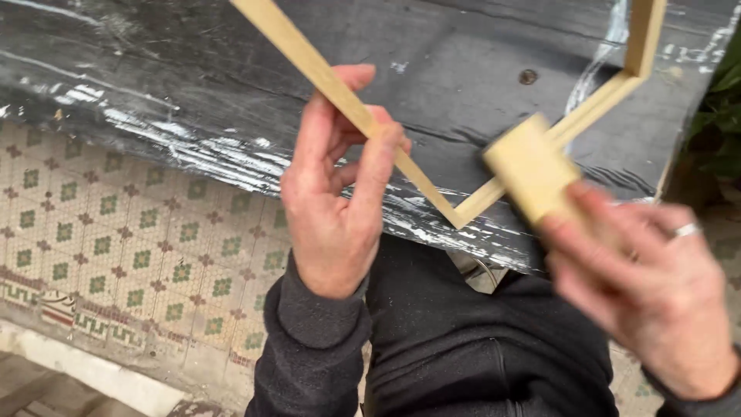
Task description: Sanding the edges and surfaces of a wooden picture frame using a sanding block.
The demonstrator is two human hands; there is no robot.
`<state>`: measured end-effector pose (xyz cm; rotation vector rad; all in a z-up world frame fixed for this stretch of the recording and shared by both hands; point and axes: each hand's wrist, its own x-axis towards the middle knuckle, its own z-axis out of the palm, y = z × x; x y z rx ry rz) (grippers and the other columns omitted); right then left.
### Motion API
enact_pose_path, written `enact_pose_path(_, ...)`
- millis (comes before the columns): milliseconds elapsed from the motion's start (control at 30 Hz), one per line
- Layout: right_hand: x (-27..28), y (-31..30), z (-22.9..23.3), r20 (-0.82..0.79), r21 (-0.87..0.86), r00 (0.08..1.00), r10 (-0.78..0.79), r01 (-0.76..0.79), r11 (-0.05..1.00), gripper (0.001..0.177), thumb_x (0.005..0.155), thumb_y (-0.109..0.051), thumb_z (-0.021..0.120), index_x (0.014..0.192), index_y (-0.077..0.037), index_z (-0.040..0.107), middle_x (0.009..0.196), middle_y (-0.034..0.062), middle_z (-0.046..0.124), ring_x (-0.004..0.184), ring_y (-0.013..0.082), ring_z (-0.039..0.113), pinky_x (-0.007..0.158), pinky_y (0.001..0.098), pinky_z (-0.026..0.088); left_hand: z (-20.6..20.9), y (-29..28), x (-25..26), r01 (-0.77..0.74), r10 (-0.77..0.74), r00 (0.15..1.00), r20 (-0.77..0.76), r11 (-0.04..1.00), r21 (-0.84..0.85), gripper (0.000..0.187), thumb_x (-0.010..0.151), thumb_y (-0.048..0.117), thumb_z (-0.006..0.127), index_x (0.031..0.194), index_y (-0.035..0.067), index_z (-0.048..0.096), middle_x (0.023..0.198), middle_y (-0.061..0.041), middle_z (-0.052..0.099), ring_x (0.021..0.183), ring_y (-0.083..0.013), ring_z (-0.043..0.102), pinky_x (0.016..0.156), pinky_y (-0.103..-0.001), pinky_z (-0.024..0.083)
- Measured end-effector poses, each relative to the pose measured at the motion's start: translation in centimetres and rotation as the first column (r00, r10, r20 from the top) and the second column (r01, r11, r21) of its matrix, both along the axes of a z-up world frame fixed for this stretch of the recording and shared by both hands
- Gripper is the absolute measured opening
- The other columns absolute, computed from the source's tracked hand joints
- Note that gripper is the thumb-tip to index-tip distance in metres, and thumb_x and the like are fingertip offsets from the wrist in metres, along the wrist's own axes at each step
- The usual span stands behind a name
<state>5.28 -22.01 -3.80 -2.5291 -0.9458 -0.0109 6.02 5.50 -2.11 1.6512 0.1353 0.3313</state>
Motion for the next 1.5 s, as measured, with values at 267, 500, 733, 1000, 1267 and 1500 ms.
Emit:
enact_pose_path(267, -0.8, 0.9, 0.7, -0.021, -0.041, 1.0, 0.006, -0.007, 0.999, 0.052, 0.068, -0.024, 0.083, 0.119, -0.02, 0.075, 0.135, 0.008, 0.068, 0.103, 0.0333, 0.064, 0.088, 0.0397, 0.055, 0.7, -0.3, -0.1, 0.008, -0.007, 1.0, -0.015, 1.0, 0.024, 0.042, 0.11, 0.005, 0.062, 0.148, 0.002, 0.047, 0.107, -0.006, 0.068, 0.1, -0.0125, 0.074, 0.083, -0.024, 0.069)
enact_pose_path(500, -0.6, 0.5, 0.4, 0.052, 0.019, 0.999, 0.008, -0.009, 1.0, 0.051, 0.072, -0.023, 0.084, 0.122, -0.017, 0.074, 0.133, 0.0127, 0.068, 0.098, 0.0293, 0.065, 0.087, 0.0421, 0.054, 0.6, -0.8, -0.6, 0.016, -0.017, 1.0, 0.017, 0.998, 0.056, 0.038, 0.113, 0.005, 0.064, 0.147, 0.001, 0.047, 0.11, -0.007, 0.068, 0.102, -0.0124, 0.073, 0.084, -0.023, 0.068)
enact_pose_path(733, -0.9, 1.9, 0.2, 0.082, -0.003, 0.997, 0.0, 0.0, 1.0, 0.05, 0.078, -0.021, 0.086, 0.125, -0.014, 0.073, 0.136, 0.0137, 0.068, 0.099, 0.0339, 0.066, 0.081, 0.0405, 0.052, 0.7, -1.0, -0.7, 0.037, -0.037, 0.999, 0.04, 0.999, 0.007, 0.041, 0.112, 0.008, 0.063, 0.149, 0.003, 0.046, 0.115, -0.006, 0.069, 0.106, -0.0117, 0.073, 0.086, -0.024, 0.07)
enact_pose_path(1000, -1.5, 1.5, 1.1, 0.085, -0.09, 0.993, -0.08, 0.087, 0.992, 0.051, 0.08, -0.02, 0.084, 0.13, -0.017, 0.073, 0.143, 0.0077, 0.067, 0.107, 0.032, 0.062, 0.092, 0.0406, 0.055, 0.4, -1.1, -0.7, 0.023, -0.024, 0.999, 0.029, 0.999, 0.046, 0.042, 0.111, 0.009, 0.064, 0.149, 0.004, 0.047, 0.114, -0.007, 0.07, 0.104, -0.0119, 0.074, 0.085, -0.025, 0.07)
enact_pose_path(1267, -1.1, 2.0, 1.4, 0.12, -0.102, 0.98, -0.16, 0.172, 0.98, 0.05, 0.077, -0.017, 0.087, 0.125, -0.014, 0.073, 0.137, 0.011, 0.067, 0.105, 0.0369, 0.06, 0.086, 0.0419, 0.053, 0.7, -1.1, -1.1, 0.021, -0.023, 0.999, 0.026, 0.997, 0.071, 0.038, 0.114, 0.008, 0.065, 0.147, 0.003, 0.047, 0.118, -0.009, 0.069, 0.105, -0.0126, 0.073, 0.088, -0.024, 0.07)
enact_pose_path(1500, -3.0, 1.5, 0.2, -0.018, -0.032, 0.998, -0.057, 0.056, 0.998, 0.055, 0.074, -0.017, 0.086, 0.127, -0.021, 0.073, 0.139, 0.0089, 0.067, 0.106, 0.0313, 0.064, 0.091, 0.0423, 0.053, 0.6, -0.7, -1.2, -0.003, 0.004, 1.0, -0.004, 0.997, 0.082, 0.041, 0.113, 0.01, 0.065, 0.149, 0.005, 0.047, 0.117, -0.006, 0.07, 0.104, -0.0087, 0.074, 0.085, -0.022, 0.07)
